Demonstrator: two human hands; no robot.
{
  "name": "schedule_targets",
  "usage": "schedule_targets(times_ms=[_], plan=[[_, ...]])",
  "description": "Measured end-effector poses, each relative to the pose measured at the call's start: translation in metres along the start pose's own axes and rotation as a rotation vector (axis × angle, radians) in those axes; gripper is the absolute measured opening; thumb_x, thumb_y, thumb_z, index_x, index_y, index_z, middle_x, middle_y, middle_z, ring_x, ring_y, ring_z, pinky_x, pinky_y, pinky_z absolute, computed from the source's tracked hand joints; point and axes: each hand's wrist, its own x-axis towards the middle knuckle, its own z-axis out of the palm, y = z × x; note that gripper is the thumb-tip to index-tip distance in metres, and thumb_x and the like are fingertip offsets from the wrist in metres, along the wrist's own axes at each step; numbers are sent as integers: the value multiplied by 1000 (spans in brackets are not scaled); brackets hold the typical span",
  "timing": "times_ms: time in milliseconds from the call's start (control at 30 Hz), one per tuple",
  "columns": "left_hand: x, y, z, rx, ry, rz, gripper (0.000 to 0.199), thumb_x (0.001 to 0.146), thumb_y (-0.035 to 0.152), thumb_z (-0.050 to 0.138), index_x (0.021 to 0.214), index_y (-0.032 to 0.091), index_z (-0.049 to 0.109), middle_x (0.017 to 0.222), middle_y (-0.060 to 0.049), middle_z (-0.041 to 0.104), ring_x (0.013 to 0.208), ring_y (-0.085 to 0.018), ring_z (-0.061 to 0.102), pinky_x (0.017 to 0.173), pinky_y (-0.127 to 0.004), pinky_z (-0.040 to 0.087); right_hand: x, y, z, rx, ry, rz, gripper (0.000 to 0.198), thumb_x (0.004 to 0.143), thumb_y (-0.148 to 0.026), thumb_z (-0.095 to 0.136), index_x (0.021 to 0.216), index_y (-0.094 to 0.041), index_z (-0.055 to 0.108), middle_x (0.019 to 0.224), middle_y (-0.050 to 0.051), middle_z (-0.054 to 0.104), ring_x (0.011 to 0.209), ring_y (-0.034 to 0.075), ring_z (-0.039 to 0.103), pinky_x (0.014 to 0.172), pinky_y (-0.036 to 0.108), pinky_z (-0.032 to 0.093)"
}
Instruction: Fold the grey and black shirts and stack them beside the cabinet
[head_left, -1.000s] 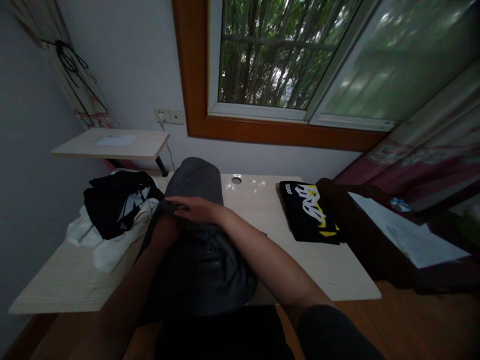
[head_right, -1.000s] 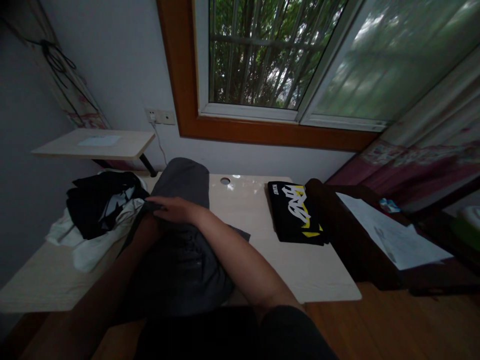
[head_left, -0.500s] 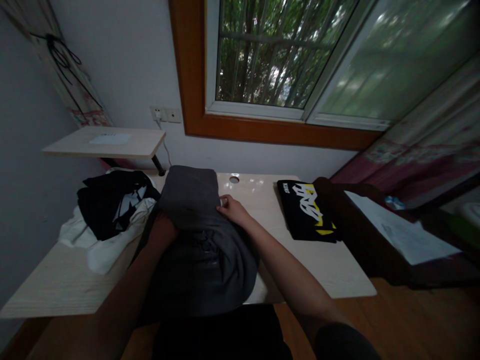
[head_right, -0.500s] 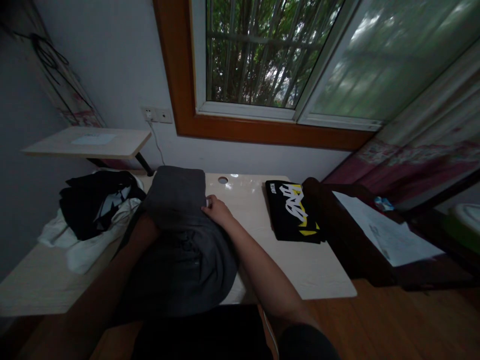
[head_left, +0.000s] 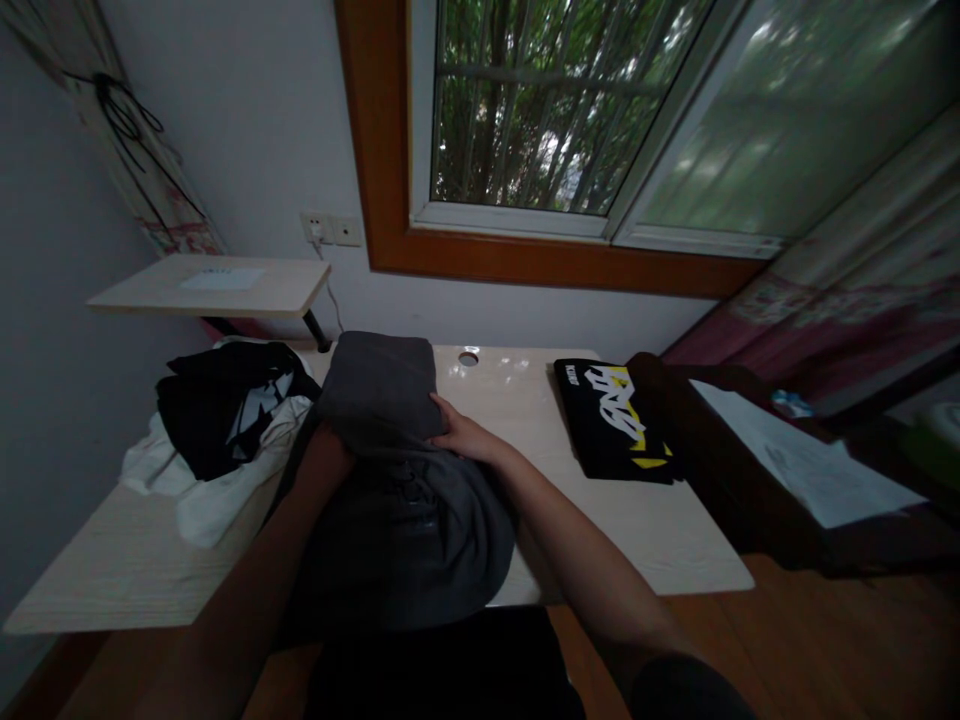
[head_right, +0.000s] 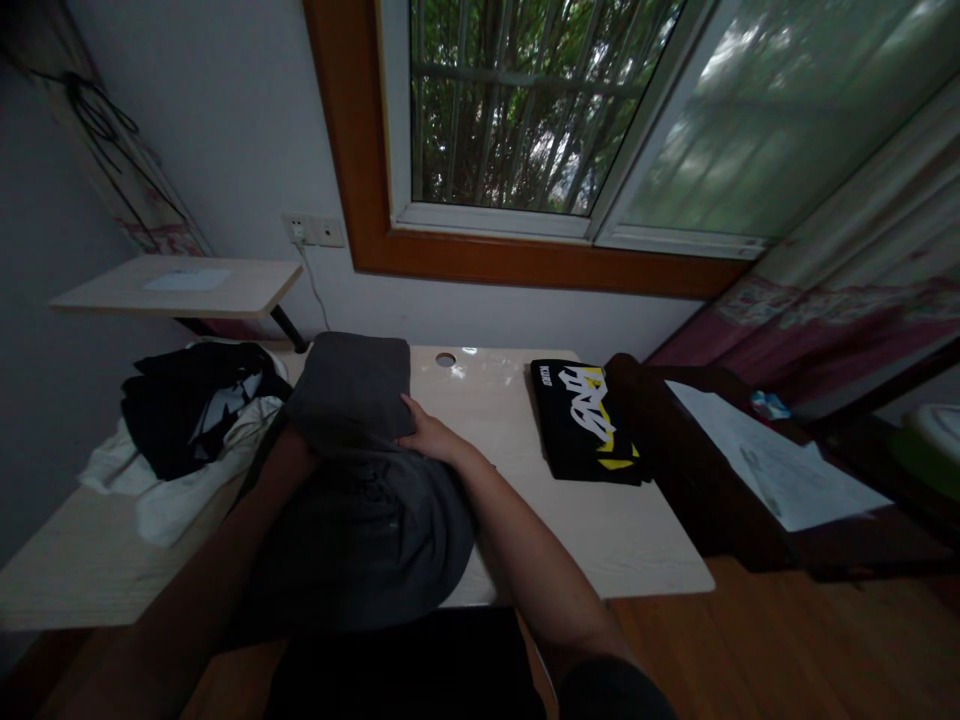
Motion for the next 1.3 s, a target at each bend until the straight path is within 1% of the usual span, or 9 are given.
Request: schedule_targets(times_ms=[100, 200, 300, 367, 600, 767, 833, 1000, 1300], plan=[[1, 0, -7, -39, 99, -165, 37, 90, 26, 45, 120, 16, 64, 125, -17, 66, 124, -31, 58, 112, -47, 44, 0, 3, -3, 75, -49, 0, 92, 81, -31, 73, 160, -27, 26, 97, 0, 69, 55, 10, 54, 53, 23, 47], [2, -2, -18, -50, 260, -319, 27, 90, 22, 39, 102, 19, 63, 104, -14, 65, 107, -30, 61, 99, -46, 51, 2, 4, -4, 105, -10, 12, 72, 84, -33, 72, 150, -22, 46, 78, -5, 62, 49, 7, 46, 48, 20, 40], [3, -5, -28, -50, 420, -353, 22, 91, 22, 39, 98, 21, 59, 103, -12, 62, 108, -28, 59, 100, -44, 49, 5, 4, -6, 95, -1, 27, 51, 86, -36, 68, 134, -19, 63, 68, -6, 57, 46, 7, 42, 47, 20, 36], [5, -7, -31, -30, 459, -330, 24, 95, 27, 38, 105, 21, 59, 109, -13, 62, 113, -28, 57, 105, -44, 46, 7, 5, -6, 81, -21, 25, 39, 87, -36, 67, 122, -18, 70, 71, -4, 63, 49, 8, 44, 49, 21, 37], [22, -18, -24, 116, 218, -315, 40, 94, 41, 47, 124, 17, 60, 128, -17, 63, 124, -33, 56, 110, -49, 41, 5, 7, -9, 28, -87, -88, 21, 83, -30, 66, 95, -17, 78, 93, 3, 77, 84, 16, 67, 83, 27, 50], [48, -28, -31, 139, -63, -390, 46, 91, 37, 50, 132, 18, 59, 123, -18, 68, 117, -34, 64, 103, -49, 47, 1, 5, -10, 32, -88, -42, 22, 77, -24, 63, 90, -18, 79, 89, 3, 78, 83, 17, 69, 83, 29, 52], [59, -31, -37, 120, -118, -426, 49, 89, 35, 53, 135, 19, 58, 123, -18, 69, 116, -34, 65, 99, -46, 49, -1, 4, -12, 45, -82, -40, 22, 76, -24, 63, 89, -17, 79, 88, 3, 78, 83, 18, 69, 84, 30, 52], [74, -35, -43, 24, -197, -506, 53, 86, 35, 61, 136, 20, 58, 123, -14, 72, 111, -31, 69, 93, -39, 52, -8, 5, -19, 82, -82, -29, 25, 75, -25, 64, 92, -15, 79, 90, 5, 79, 84, 18, 69, 84, 31, 52], [91, -16, -15, -124, -74, -453, 50, 86, 28, 63, 135, 20, 58, 117, -9, 73, 108, -24, 69, 93, -31, 50, -24, 18, -41, 113, -22, 7, 28, 74, -34, 69, 94, -17, 80, 93, 5, 79, 89, 20, 70, 88, 33, 53]])
